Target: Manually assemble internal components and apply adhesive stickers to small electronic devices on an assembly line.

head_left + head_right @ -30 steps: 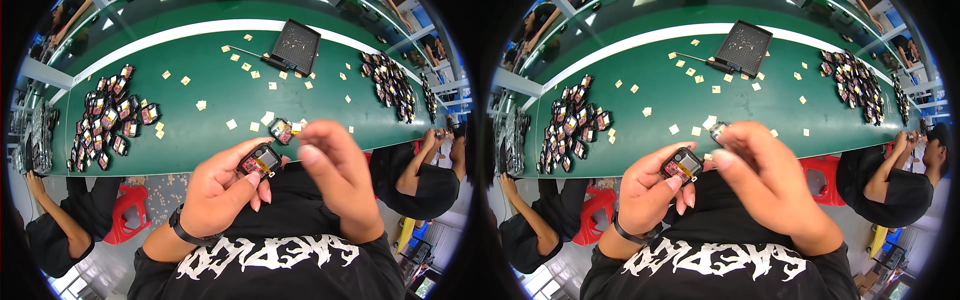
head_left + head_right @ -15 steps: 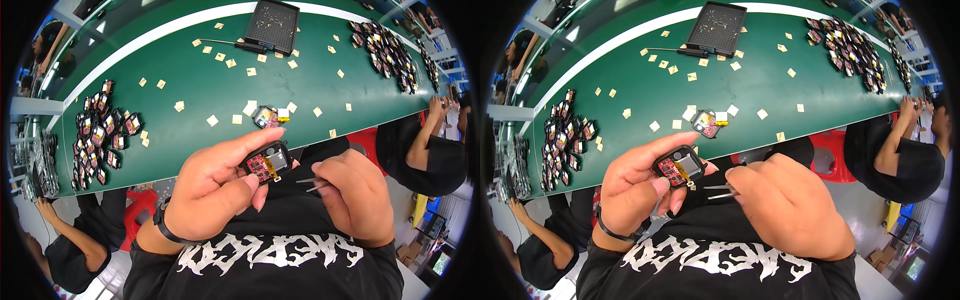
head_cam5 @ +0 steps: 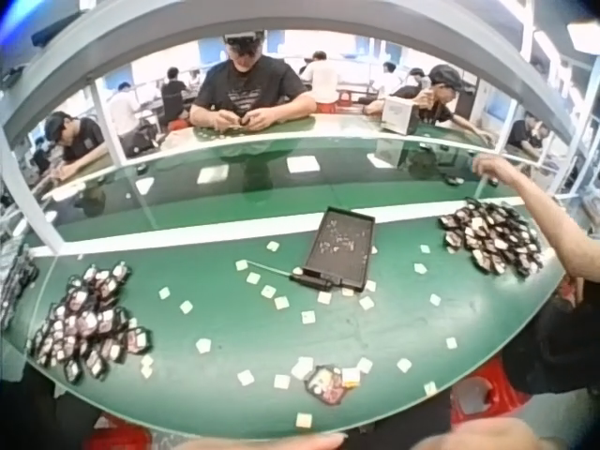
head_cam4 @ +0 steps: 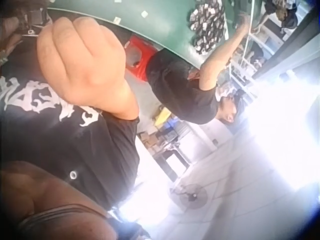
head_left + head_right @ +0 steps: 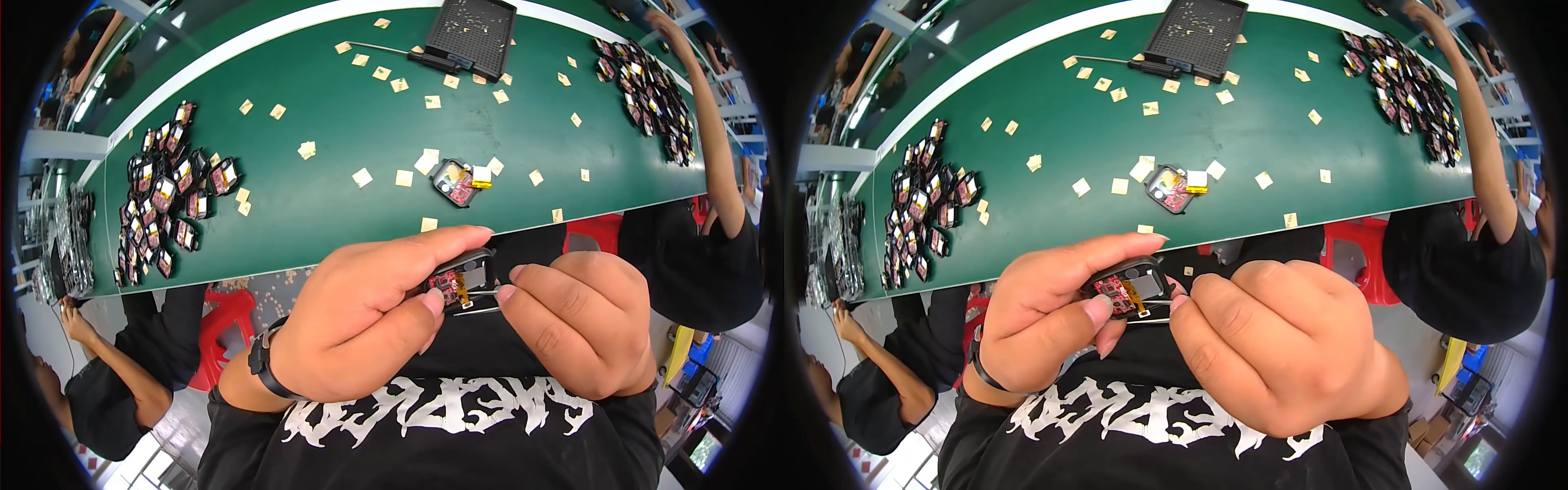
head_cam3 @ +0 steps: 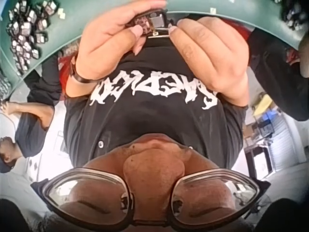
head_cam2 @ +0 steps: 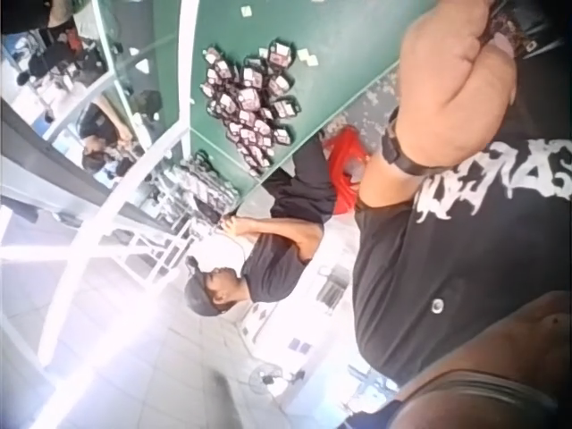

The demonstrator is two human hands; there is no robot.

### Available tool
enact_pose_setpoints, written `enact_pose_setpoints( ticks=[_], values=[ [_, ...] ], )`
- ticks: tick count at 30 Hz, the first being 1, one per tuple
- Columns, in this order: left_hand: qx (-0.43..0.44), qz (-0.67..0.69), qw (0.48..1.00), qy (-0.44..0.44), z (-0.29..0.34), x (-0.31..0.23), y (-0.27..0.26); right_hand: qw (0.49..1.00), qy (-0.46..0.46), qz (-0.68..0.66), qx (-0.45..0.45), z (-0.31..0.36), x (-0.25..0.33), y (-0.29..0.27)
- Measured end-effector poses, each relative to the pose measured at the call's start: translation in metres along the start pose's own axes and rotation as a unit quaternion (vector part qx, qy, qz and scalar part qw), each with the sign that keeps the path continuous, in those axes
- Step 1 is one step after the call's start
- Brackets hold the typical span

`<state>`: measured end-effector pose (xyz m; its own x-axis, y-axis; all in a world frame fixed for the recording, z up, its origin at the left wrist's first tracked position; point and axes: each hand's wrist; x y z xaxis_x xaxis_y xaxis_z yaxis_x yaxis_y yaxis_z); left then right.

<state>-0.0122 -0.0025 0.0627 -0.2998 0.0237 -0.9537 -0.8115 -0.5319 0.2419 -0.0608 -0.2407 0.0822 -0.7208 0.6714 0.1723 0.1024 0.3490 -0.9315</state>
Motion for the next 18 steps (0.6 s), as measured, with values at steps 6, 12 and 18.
enact_pose_setpoints(
  ticks=[6, 12, 18],
  values=[
    [0.002, -0.015, 1.000, 0.000, 0.005, -0.005, -0.007, 0.999, -0.044, -0.016, 0.012, -0.010, -0.004, 0.005],
    [-0.024, -0.003, 1.000, 0.002, 0.008, -0.003, -0.007, 0.997, -0.069, -0.028, 0.024, -0.017, -0.008, 0.005],
    [-0.012, -0.042, 0.999, 0.019, 0.005, -0.004, -0.010, 0.996, -0.062, -0.061, 0.034, -0.018, -0.007, 0.004]
  ],
)
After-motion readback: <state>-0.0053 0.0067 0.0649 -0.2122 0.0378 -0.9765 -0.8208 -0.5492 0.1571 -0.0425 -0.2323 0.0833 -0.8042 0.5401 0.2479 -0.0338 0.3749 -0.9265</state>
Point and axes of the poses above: each hand's wrist, its own z-axis away from the middle knuckle, its own y-axis out of the palm, x = y × z, and after that the axes turned 13 degrees about x, right-handed
